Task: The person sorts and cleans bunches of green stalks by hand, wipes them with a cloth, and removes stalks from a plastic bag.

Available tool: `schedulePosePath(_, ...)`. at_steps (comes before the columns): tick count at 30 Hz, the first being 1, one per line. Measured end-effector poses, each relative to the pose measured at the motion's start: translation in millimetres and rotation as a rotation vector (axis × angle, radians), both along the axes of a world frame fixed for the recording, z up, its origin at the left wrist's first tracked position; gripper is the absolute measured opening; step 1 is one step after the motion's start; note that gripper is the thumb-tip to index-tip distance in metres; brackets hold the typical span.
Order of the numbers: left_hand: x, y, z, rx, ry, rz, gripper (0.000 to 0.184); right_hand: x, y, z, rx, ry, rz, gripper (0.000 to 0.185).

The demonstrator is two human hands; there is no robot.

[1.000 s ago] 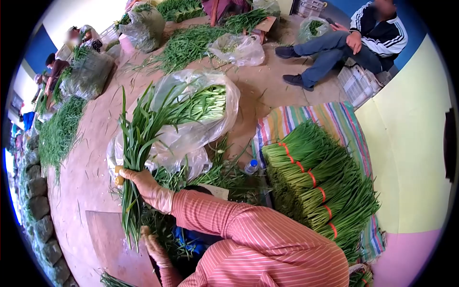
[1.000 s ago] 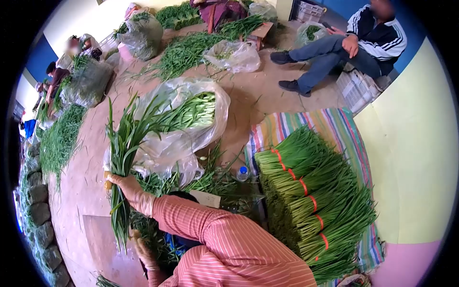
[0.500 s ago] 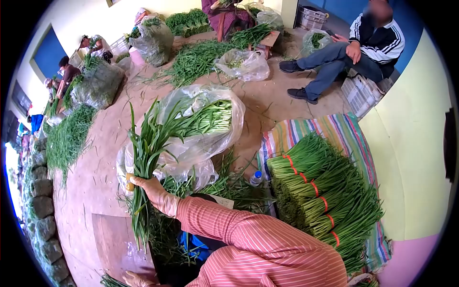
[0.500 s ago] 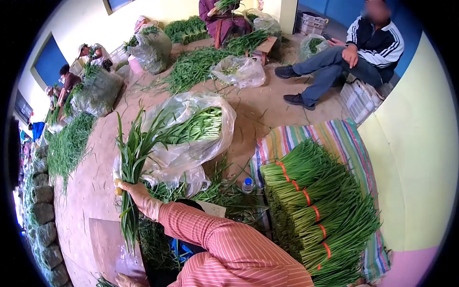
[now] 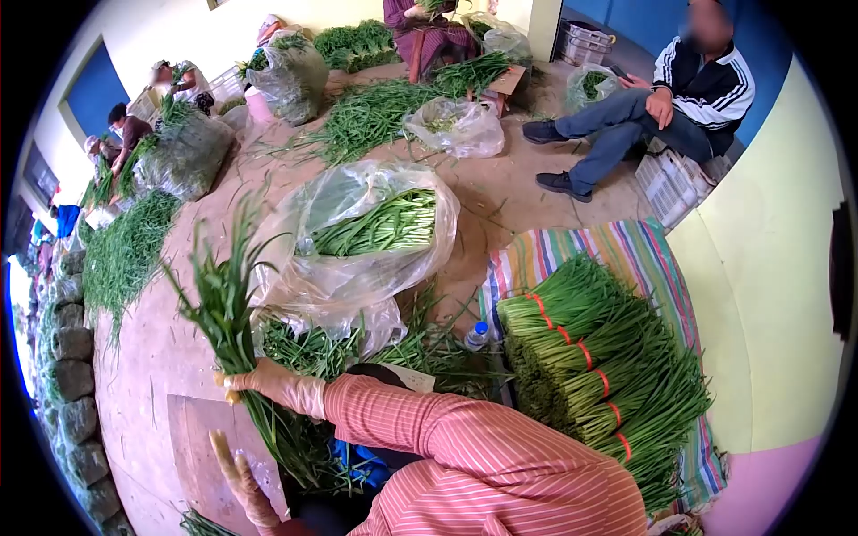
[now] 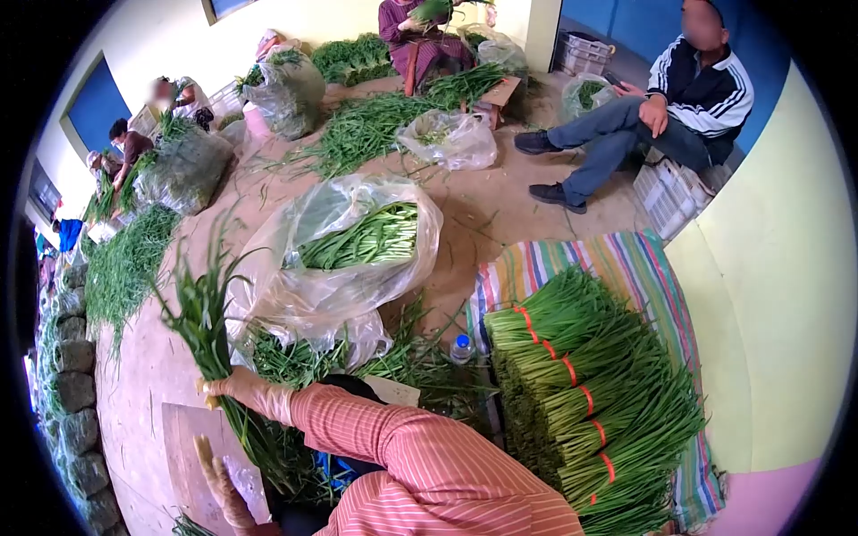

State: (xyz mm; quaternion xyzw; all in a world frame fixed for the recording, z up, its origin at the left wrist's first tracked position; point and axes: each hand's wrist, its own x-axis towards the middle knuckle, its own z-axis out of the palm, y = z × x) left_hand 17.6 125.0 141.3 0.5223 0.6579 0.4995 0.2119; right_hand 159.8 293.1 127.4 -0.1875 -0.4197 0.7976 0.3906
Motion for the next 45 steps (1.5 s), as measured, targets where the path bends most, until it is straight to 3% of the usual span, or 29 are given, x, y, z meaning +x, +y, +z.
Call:
schedulePosePath(1, 12.7, 6.9, 8.2, 0.003, 0.0, 0.005, 0.062, -2.8, -7.6, 0.0, -0.002, 0.112, 0.06, 0.028)
schedulePosePath(3, 34.9, 15.4, 18.3, -0.028, -0.321, -0.325, 0.08, -15.9, -23.1, -4.2, 0.075, 0.048, 0.052, 0.03)
schedulePosePath(4, 14.0, 13.3, -17.4, -0.041, -0.429, -0.299, 0.083, -20.7, -30.8, -4.7, 0.113, 0.046, 0.048, 0.03)
schedulePosePath(6, 21.0, 11.6, -19.0, -0.151, -0.483, -0.259, 0.088, -14.4, -50.2, 18.7, 0.068, 0.004, 0.161, 0.031)
schedulePosePath(8, 23.4, 5.3, -19.0, -0.158, -0.529, -0.209, 0.082, -25.0, -59.6, 20.4, 0.177, -0.095, 0.146, 0.031)
schedulePosePath(10, 25.0, -6.8, -11.2, -0.049, -0.61, -0.162, 0.081, -49.0, -66.7, 7.1, 0.453, -0.063, 0.052, 0.034)
schedulePosePath(11, 25.2, -13.9, -2.5, -0.07, -0.589, -0.095, 0.085, -40.5, -72.9, 28.3, 0.435, -0.043, 0.131, 0.035)
schedulePosePath(12, 4.3, -20.8, -11.5, -0.08, -0.367, -0.089, 0.063, -31.4, -78.6, 50.3, 0.416, -0.023, 0.206, 0.036)
schedulePosePath(13, -15.8, -28.6, -19.7, -0.047, -0.306, -0.004, 0.061, -67.9, -81.4, 29.7, 0.613, 0.071, 0.054, 0.036)
schedulePosePath(16, -65.8, -40.5, -12.5, 0.078, -0.219, 0.292, 0.057, -82.2, -93.8, 65.6, 0.731, -0.091, 0.229, 0.039)
schedulePosePath(18, -93.9, -48.2, -6.8, 0.094, -0.161, 0.456, 0.054, -118.5, -108.8, 71.5, 0.848, 0.156, 0.005, 0.039)
schedulePosePath(19, -101.6, -53.1, -7.0, 0.1, -0.144, 0.515, 0.053, -126.2, -109.8, 80.9, 0.72, 0.331, 0.078, 0.057)
schedulePosePath(20, -111.7, -57.4, -5.7, 0.087, -0.118, 0.567, 0.052, -127.4, -111.5, 83.9, 0.721, 0.333, 0.084, 0.057)
schedulePosePath(22, -120.4, -62.7, -9.0, 0.069, -0.1, 0.615, 0.05, -112.0, -109.0, 102.6, 0.674, 0.193, 0.244, 0.075)
schedulePosePath(23, -121.6, -65.0, -11.9, 0.059, -0.106, 0.627, 0.05, -133.2, -107.1, 86.0, 0.762, 0.129, 0.23, 0.088)
schedulePosePath(26, -117.6, -67.9, -15.8, 0.05, -0.128, 0.648, 0.048, -149.5, -123.0, 71.7, 0.677, -0.057, 0.212, 0.089)
schedulePosePath(28, -114.8, -70.5, -20.2, 0.035, -0.146, 0.637, 0.048, -161.2, -127.5, 61.3, 0.736, 0.041, 0.151, 0.082)
schedulePosePath(31, -109.3, -75.7, -22.4, 0.036, -0.184, 0.603, 0.049, -168.1, -137.6, 64.4, 0.478, 0.251, 0.26, 0.071)
schedulePosePath(36, -101.9, -82.6, -15.8, 0.088, -0.232, 0.467, 0.052, -160.5, -146.4, 72.9, 0.537, 0.25, 0.268, 0.065)
schedulePosePath(38, -101.8, -85.6, -8.2, 0.15, -0.234, 0.353, 0.054, -128.2, -139.7, 89.1, 0.864, 0.153, 0.251, 0.07)
schedulePosePath(39, -104.7, -85.7, -5.7, 0.191, -0.192, 0.263, 0.056, -92.5, -135.1, 104.8, 0.905, 0.054, 0.119, 0.069)
schedulePosePath(40, -106.3, -81.2, -1.3, 0.255, -0.171, 0.165, 0.057, -59.2, -131.0, 127.6, 0.808, -0.054, 0.188, 0.069)
schedulePosePath(41, -109.5, -78.9, 0.3, 0.318, -0.158, 0.062, 0.058, -41.7, -115.4, 135.9, 0.943, -0.229, 0.259, 0.057)
schedulePosePath(42, -71.3, -69.3, 27.0, 0.457, -0.478, 0.148, 0.048, -29.4, -104.7, 135.9, 0.952, -0.223, 0.22, 0.054)
schedulePosePath(43, -66.2, -67.1, 38.4, 0.475, -0.295, 0.219, 0.037, -11.5, -91.6, 132.3, 0.887, -0.193, 0.137, 0.051)
schedulePosePath(45, -82.0, -63.9, 33.9, 0.603, -0.269, 0.123, 0.043, 24.1, -64.4, 118.7, 0.718, -0.207, 0.009, 0.045)
